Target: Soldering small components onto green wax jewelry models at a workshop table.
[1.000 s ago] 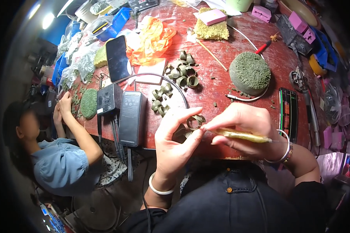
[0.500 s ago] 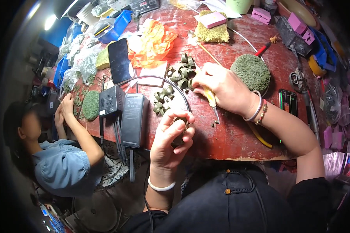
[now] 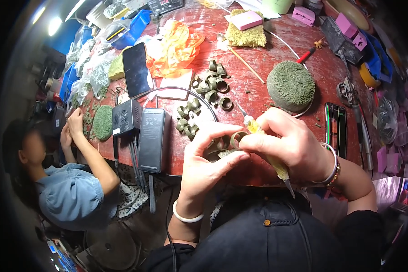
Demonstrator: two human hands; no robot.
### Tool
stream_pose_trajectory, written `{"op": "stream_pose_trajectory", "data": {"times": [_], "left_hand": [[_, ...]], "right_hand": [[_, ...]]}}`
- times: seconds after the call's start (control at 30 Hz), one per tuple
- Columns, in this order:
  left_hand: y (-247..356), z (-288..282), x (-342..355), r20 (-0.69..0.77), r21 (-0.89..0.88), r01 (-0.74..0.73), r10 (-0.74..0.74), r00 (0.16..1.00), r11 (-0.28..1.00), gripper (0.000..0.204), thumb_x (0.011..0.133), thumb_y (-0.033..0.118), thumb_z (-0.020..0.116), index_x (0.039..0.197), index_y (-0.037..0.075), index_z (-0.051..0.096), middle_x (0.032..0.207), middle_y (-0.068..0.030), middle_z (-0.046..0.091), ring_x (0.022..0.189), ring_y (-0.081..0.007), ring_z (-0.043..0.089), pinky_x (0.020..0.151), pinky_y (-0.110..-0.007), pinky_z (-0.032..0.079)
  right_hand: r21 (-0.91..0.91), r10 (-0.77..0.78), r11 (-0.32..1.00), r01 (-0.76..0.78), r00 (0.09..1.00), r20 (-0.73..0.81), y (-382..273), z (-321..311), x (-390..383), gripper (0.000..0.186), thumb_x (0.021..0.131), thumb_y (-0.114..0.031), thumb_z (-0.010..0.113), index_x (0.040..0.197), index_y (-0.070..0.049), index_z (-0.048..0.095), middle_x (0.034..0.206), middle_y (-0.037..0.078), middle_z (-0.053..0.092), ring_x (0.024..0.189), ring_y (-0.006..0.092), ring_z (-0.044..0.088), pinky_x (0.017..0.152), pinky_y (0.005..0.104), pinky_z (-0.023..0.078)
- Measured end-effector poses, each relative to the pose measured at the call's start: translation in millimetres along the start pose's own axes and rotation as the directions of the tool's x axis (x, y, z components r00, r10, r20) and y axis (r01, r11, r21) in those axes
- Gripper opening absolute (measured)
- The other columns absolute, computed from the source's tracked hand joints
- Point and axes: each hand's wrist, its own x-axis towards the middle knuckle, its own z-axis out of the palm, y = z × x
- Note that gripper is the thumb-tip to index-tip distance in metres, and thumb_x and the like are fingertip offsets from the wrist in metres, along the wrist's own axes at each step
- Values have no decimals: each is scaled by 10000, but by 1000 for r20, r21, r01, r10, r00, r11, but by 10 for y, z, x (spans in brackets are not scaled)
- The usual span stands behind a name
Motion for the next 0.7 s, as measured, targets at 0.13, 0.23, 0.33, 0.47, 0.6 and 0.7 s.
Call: {"op": "stream_pose_trajectory", "data": {"times": [0.13,0.23,0.33,0.47,0.6,0.7], "left_hand": [[-15,-5,-31,-12,-119,26,-27,1000,993,358,770,9,790,1101,40,658,984,-21,629,743,-59,563,650,-195,455],[-42,15,-25,-27,-105,18,-21,999,994,317,799,22,771,1094,34,655,944,4,623,629,-11,515,483,-162,380],[-34,49,-27,-36,-149,34,-40,999,988,308,805,18,762,1093,31,655,950,-8,625,614,-14,508,466,-157,370],[-48,67,-22,-19,-221,8,-13,1000,975,291,822,10,739,1098,28,649,955,-22,627,600,-18,509,450,-161,366],[-53,63,-23,12,-325,87,-87,996,942,281,844,20,716,1112,35,634,953,-23,632,600,-21,513,446,-162,368],[-55,67,0,122,-504,218,-181,976,836,304,844,38,719,1130,46,615,930,-13,637,600,-26,517,445,-159,362]], "right_hand": [[172,157,974,-146,986,-57,-21,-67,-100,279,890,-216,668,1127,-68,674,823,80,583,725,207,591,659,322,493],[281,283,923,-261,958,-38,-96,-197,-177,403,896,-322,680,1201,-59,655,802,67,576,709,185,566,678,304,482],[307,181,941,-139,977,-112,-118,-95,-246,342,830,-163,762,1134,-44,663,862,78,640,743,208,608,672,325,496],[197,133,975,-101,978,-159,-3,-10,-288,349,806,-131,781,1116,-54,641,869,92,641,727,224,608,651,332,491],[207,34,978,0,986,-160,-67,-38,-258,361,770,-61,787,1109,-40,664,872,85,663,752,222,648,664,314,520],[229,55,973,-12,982,-182,-62,18,-245,357,770,-45,782,1105,-27,661,855,83,660,752,216,649,656,307,524]]}}
